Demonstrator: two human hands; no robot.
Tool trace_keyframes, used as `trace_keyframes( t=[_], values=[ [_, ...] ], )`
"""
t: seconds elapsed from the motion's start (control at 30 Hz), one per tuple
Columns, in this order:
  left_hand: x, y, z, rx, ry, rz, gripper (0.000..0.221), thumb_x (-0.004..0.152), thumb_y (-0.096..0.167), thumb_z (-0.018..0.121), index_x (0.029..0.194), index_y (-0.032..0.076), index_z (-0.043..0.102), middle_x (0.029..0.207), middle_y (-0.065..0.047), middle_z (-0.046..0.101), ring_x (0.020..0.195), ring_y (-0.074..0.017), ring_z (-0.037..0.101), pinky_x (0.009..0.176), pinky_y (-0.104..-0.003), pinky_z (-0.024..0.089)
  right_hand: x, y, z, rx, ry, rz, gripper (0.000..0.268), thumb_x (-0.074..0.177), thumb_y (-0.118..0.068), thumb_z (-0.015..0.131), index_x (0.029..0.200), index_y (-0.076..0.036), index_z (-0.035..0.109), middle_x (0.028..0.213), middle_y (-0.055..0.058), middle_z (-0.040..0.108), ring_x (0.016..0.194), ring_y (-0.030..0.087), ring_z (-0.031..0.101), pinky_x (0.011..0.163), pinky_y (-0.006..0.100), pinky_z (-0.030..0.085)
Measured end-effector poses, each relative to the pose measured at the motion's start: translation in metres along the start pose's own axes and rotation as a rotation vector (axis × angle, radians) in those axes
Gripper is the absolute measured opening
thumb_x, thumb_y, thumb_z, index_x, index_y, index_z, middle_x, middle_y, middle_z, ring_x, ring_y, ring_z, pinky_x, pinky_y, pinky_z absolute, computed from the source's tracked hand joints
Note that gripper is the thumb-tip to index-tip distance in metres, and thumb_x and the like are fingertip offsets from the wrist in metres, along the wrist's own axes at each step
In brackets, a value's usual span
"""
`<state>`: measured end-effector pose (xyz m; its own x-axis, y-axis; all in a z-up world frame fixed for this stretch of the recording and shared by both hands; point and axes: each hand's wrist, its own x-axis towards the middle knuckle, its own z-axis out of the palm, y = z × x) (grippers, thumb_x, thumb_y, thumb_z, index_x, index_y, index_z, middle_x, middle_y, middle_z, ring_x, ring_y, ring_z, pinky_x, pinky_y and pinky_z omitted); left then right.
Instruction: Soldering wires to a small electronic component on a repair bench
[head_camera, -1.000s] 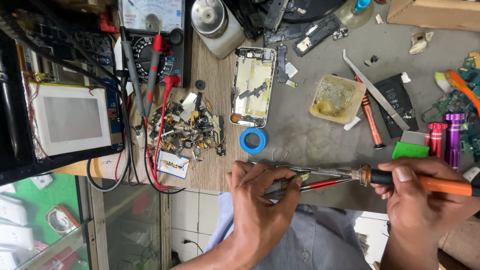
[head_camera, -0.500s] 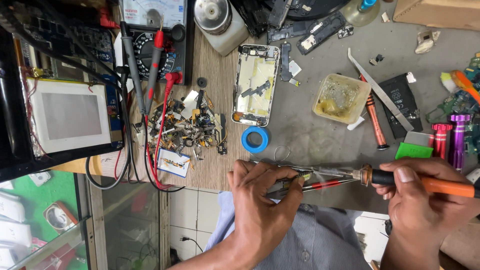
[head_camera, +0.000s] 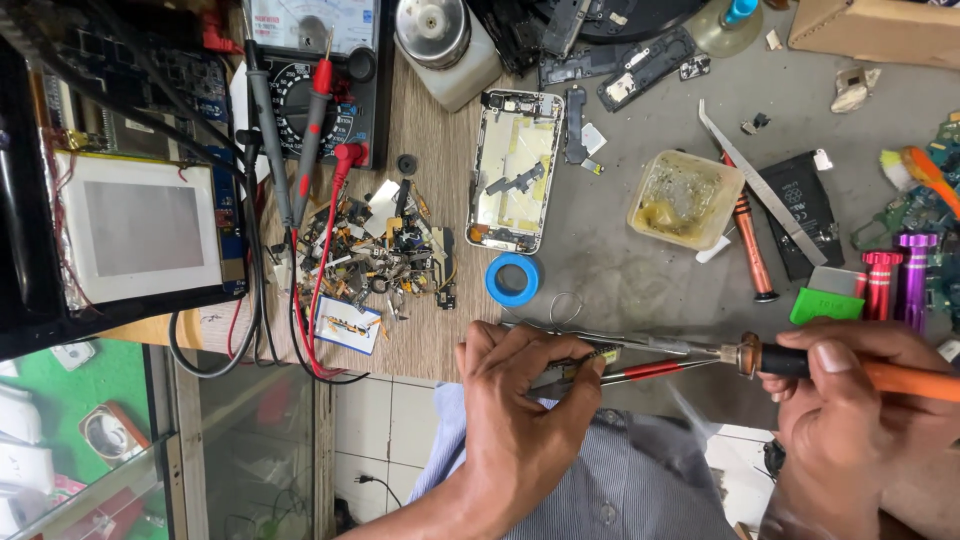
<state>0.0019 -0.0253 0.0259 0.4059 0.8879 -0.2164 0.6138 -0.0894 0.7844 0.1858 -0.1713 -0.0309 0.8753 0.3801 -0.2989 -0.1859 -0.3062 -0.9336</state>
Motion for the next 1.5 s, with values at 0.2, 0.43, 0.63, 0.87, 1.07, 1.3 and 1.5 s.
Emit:
trace_keyframes(
  t=[0.2,0.43,0.63,0.87,1.07,1.3,1.5],
  values=[
    [0.000,0.001,0.003,0.007,0.025,-0.014,0.009,0.080,0.032,0.076,0.085,0.028,0.082,0.072,0.012,0.065,0.086,-0.0168,0.047,0.083,-0.038,0.033,-0.004,-0.010,0.013,-0.051,0.018,-0.091,0.027,0.097,-0.024,0.060,0.098,0.003,0.061,0.087,0.017,0.061,0.055,0.022,0.053,0.049,0.029,0.051],
    [0.000,0.002,0.005,-0.002,0.003,-0.082,0.009,0.078,0.033,0.075,0.082,0.028,0.082,0.075,0.014,0.072,0.089,-0.0167,0.048,0.085,-0.040,0.031,-0.007,-0.014,0.016,-0.129,0.018,-0.184,0.019,0.098,-0.012,0.056,0.097,0.007,0.057,0.090,0.022,0.061,0.052,0.026,0.050,0.049,0.032,0.050],
    [0.003,0.009,0.006,0.017,-0.012,-0.173,0.007,0.075,0.033,0.076,0.078,0.031,0.082,0.074,0.015,0.075,0.090,-0.0162,0.049,0.086,-0.039,0.032,-0.006,-0.018,0.022,-0.123,0.003,-0.257,0.020,0.099,-0.011,0.057,0.094,0.009,0.056,0.087,0.024,0.060,0.050,0.026,0.048,0.045,0.034,0.048],
    [0.006,0.017,0.006,0.016,-0.030,-0.300,0.009,0.072,0.034,0.076,0.078,0.032,0.083,0.079,0.016,0.081,0.094,-0.0145,0.052,0.094,-0.038,0.030,-0.010,-0.019,0.025,-0.079,0.019,-0.236,0.023,0.100,-0.016,0.061,0.097,0.007,0.058,0.089,0.022,0.061,0.051,0.024,0.048,0.048,0.032,0.047],
    [0.009,0.025,0.007,0.040,-0.079,-0.462,0.013,0.071,0.038,0.077,0.080,0.033,0.085,0.079,0.019,0.082,0.100,-0.0129,0.052,0.101,-0.034,0.029,-0.012,-0.028,0.025,-0.051,0.018,-0.199,0.025,0.102,-0.019,0.063,0.098,0.005,0.059,0.089,0.018,0.061,0.053,0.021,0.050,0.051,0.030,0.050],
    [0.009,0.032,0.009,0.020,-0.065,-0.484,0.009,0.072,0.034,0.078,0.077,0.032,0.085,0.078,0.017,0.082,0.102,-0.0109,0.052,0.100,-0.036,0.029,-0.008,-0.034,0.022,-0.086,-0.066,-0.221,0.024,0.101,-0.012,0.058,0.096,0.012,0.059,0.085,0.021,0.059,0.049,0.024,0.049,0.049,0.032,0.047],
    [0.011,0.034,0.009,0.048,-0.066,-0.522,0.010,0.073,0.035,0.077,0.076,0.034,0.086,0.078,0.017,0.081,0.100,-0.0103,0.052,0.096,-0.034,0.032,-0.005,-0.030,0.020,-0.056,-0.072,-0.190,0.020,0.101,-0.009,0.059,0.095,0.011,0.060,0.080,0.019,0.057,0.050,0.023,0.052,0.050,0.030,0.046]
  ],
)
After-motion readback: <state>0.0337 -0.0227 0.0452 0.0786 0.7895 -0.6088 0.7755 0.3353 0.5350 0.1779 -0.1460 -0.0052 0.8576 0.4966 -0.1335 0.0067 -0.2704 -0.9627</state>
